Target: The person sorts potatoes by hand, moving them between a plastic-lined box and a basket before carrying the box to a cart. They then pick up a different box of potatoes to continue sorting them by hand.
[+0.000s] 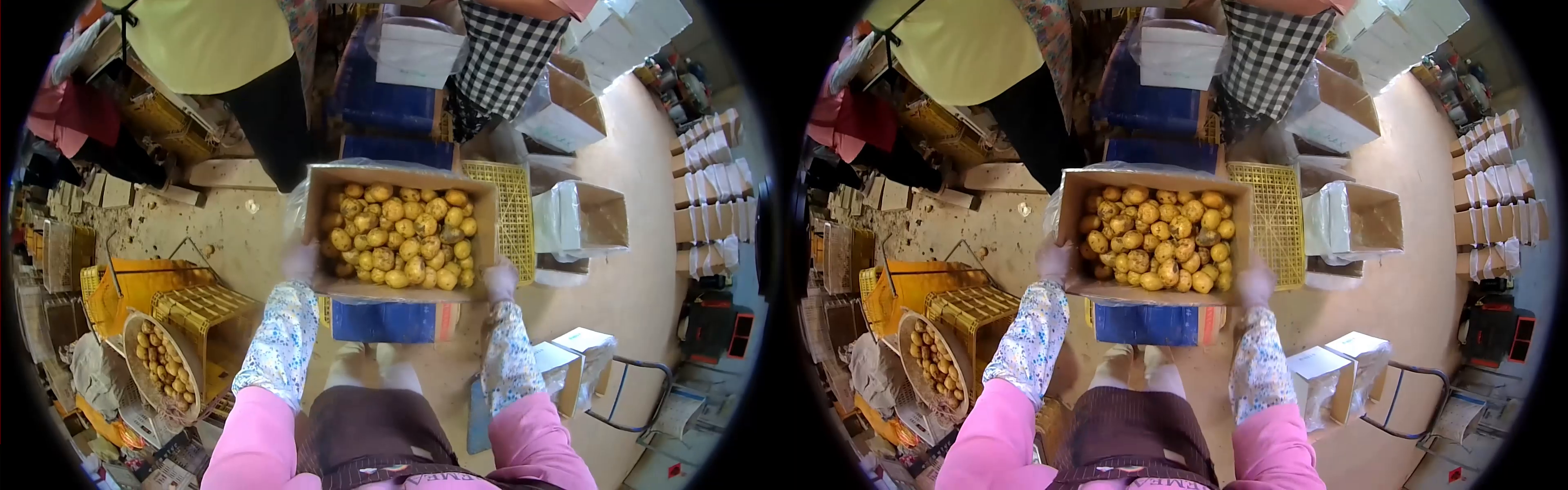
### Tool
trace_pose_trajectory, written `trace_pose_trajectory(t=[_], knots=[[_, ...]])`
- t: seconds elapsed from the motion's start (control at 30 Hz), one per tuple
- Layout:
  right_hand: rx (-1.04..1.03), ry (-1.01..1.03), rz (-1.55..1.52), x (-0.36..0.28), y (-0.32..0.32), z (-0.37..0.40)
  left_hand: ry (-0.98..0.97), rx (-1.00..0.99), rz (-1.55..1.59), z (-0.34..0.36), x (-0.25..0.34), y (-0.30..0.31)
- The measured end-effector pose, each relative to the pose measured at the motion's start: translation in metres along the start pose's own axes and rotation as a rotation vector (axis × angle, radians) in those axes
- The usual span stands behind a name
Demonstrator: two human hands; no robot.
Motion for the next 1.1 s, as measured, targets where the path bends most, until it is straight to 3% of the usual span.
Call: trace_pose_trajectory(t=[0.07,0.13,0.2,0.23,0.3,0.37,0.43,0.47,0.53,0.57,0.63,0.73,0.77,0.8,0.83,0.9,0.93,0.97,1.0,1.03,1.07,1.1], knots=[[0.074,0.019,-0.339,0.021,-0.008,0.042,-0.012,-0.151,-0.094,0.005,0.002,0.0],[-0.027,-0.024,-0.41,0.048,-0.029,0.065,-0.058,-0.115,-0.223,0.02,-0.005,-0.007],[-0.146,-0.106,-0.475,0.071,-0.039,0.082,-0.23,-0.038,-0.342,0.06,-0.011,-0.012],[-0.158,-0.133,-0.461,0.078,-0.034,0.081,-0.224,-0.055,-0.35,0.083,-0.021,-0.013],[-0.179,-0.159,-0.428,0.09,-0.029,0.076,-0.017,-0.051,-0.208,0.137,-0.055,-0.008],[0.01,0.068,-0.257,0.079,-0.019,0.072,0.112,-0.051,-0.137,0.171,-0.064,-0.007],[0.408,0.332,-0.219,0.023,0.05,0.104,0.252,-0.046,-0.155,0.188,-0.064,0.0],[0.409,0.343,-0.228,0.013,0.049,0.098,0.256,-0.034,-0.156,0.186,-0.062,0.002],[0.189,0.601,-0.252,-0.014,0.029,0.09,0.269,-0.05,-0.226,0.178,-0.059,0.003],[0.198,0.604,-0.254,-0.019,0.011,0.083,0.265,-0.044,-0.222,0.177,-0.058,0.004],[-0.06,0.555,0.053,-0.028,-0.047,0.063,0.256,-0.035,-0.23,0.177,-0.058,0.004],[-0.257,0.45,0.132,-0.033,-0.047,0.057,0.235,-0.087,-0.154,0.185,-0.067,0.003],[-0.253,0.359,-0.064,-0.035,-0.032,0.06,0.239,-0.08,-0.158,0.19,-0.063,0.013],[-0.251,0.364,-0.066,-0.035,-0.028,0.069,-0.032,0.146,-0.152,0.199,-0.029,0.038],[-0.264,0.37,-0.489,-0.033,-0.022,0.079,-0.303,0.371,-0.139,0.213,0.008,0.061],[-0.406,0.318,-1.246,-0.037,0.004,0.116,-0.134,-0.054,0.586,0.235,0.037,0.052],[-0.347,0.471,-1.212,-0.045,0.015,0.139,-0.144,-0.212,0.798,0.244,0.047,0.032],[-0.286,0.63,-1.176,-0.054,0.025,0.16,0.25,-0.496,1.394,0.261,0.055,0.008],[-0.287,0.641,-1.171,-0.062,0.037,0.176,0.287,-0.754,1.493,0.276,0.071,0.003],[-0.118,0.834,-0.915,-0.075,0.059,0.199,0.118,-0.724,1.304,0.274,0.074,-0.004],[0.051,1.008,-0.648,-0.087,0.071,0.219,0.117,-0.715,1.31,0.273,0.069,-0.003],[0.048,1.014,-0.646,-0.089,0.065,0.226,0.209,-0.809,1.365,0.277,0.066,-0.006]])
Point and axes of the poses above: each hand's wrist, its own z-axis away from the middle knuckle, its own y-axis out of the back of the hand, x = y × z, the point moved 6 cm from there along -z, towards the middle knuckle, and after that the axes turned 3 degrees about -x, right-handed, at the moved point
